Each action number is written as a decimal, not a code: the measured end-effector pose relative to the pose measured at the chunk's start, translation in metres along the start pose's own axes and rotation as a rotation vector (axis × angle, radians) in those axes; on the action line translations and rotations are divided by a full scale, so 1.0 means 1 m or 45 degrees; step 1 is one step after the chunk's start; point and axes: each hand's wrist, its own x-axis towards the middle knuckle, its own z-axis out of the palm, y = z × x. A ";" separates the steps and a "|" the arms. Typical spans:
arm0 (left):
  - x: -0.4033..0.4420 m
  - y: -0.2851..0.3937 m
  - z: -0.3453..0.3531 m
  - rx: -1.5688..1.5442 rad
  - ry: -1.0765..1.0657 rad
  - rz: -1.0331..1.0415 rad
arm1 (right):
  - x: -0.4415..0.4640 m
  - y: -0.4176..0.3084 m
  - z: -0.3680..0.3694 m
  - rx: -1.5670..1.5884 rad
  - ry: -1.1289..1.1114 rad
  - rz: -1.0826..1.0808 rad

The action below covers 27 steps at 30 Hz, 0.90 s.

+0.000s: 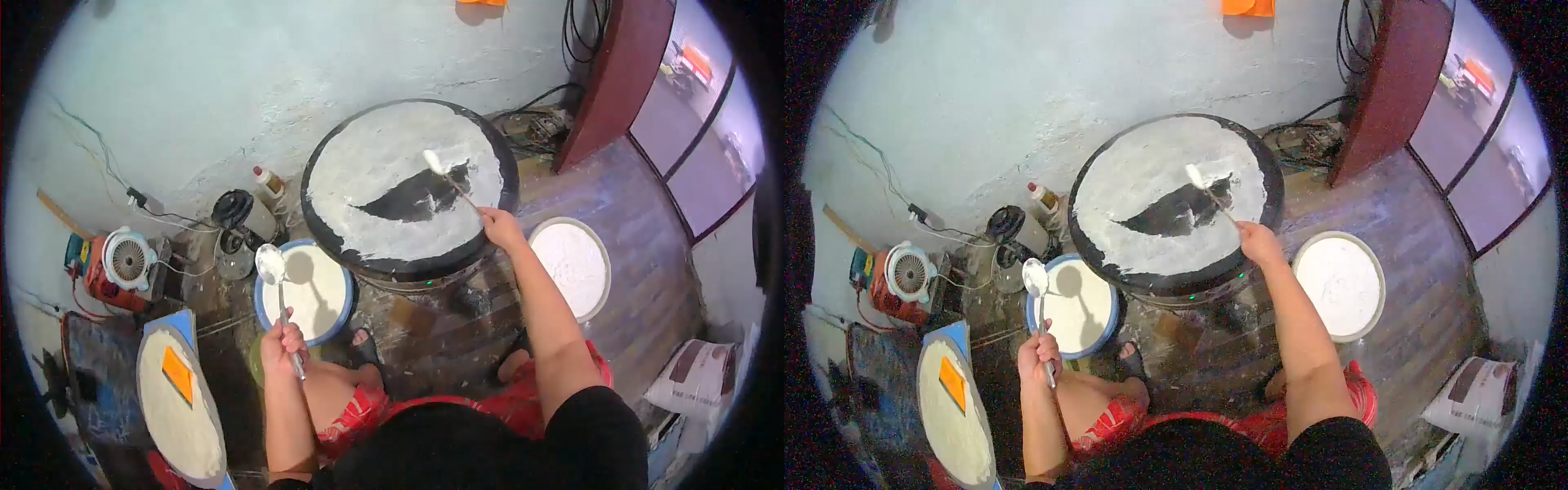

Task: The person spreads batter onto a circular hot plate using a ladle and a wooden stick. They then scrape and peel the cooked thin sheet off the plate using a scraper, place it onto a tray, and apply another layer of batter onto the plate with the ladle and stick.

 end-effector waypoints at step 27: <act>0.002 0.006 -0.012 -0.027 -0.097 0.002 | -0.062 -0.102 0.039 -0.186 -0.241 -0.259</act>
